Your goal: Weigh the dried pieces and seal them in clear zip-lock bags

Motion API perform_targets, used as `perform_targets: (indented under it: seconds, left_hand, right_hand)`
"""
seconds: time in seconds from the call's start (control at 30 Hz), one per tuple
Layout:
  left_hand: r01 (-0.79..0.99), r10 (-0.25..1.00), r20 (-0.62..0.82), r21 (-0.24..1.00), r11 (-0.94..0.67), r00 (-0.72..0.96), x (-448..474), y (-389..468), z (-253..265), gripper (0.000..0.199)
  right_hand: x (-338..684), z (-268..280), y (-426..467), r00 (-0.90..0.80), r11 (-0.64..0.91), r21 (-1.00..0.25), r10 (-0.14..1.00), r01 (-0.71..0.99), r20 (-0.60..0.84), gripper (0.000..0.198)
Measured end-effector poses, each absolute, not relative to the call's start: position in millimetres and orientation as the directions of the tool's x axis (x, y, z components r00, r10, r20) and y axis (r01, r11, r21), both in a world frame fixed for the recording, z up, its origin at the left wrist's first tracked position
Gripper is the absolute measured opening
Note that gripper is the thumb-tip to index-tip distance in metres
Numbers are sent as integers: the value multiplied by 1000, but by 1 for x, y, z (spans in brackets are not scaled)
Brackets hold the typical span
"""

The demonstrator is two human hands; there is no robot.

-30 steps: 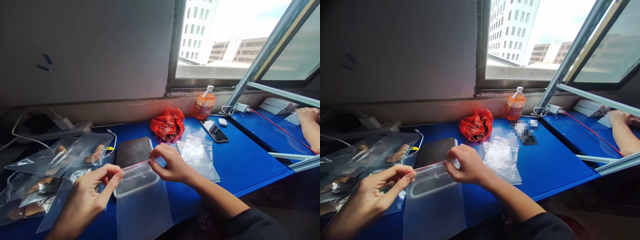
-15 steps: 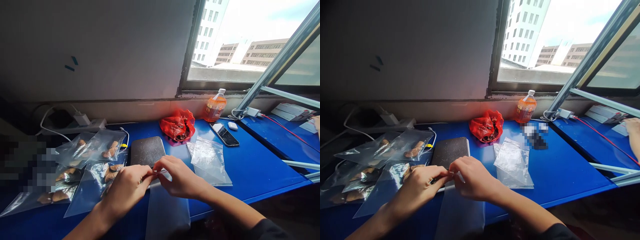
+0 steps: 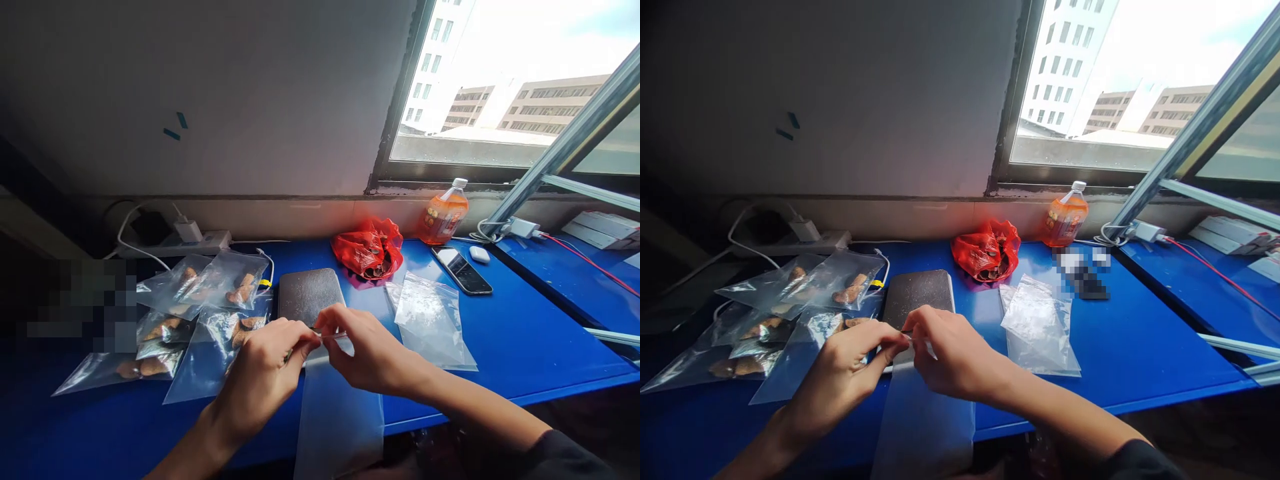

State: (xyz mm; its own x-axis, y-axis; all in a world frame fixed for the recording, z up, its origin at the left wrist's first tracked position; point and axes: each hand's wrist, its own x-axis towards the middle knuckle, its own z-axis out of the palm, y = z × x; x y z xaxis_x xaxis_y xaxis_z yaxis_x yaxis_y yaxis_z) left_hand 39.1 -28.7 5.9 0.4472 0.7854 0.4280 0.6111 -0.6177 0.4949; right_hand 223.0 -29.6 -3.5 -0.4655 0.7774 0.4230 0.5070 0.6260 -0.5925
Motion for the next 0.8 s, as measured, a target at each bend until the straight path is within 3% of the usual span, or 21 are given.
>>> perform_targets:
  seconds: [0.1, 0.67, 0.8]
  left_hand:
    - [598, 789, 442, 517, -613, 427, 30, -36, 15, 16]
    - [632, 891, 322, 628, -455, 321, -2, -39, 49, 19]
    - [607, 935, 333, 722, -333, 117, -27, -27, 54, 14]
  right_hand:
    - [227, 8, -35, -484, 608, -634, 784, 478, 388, 23]
    - [256, 21, -59, -400, 551, -546, 834, 630, 380, 14]
    - [284, 5, -53, -288, 461, -542, 881, 702, 376, 17]
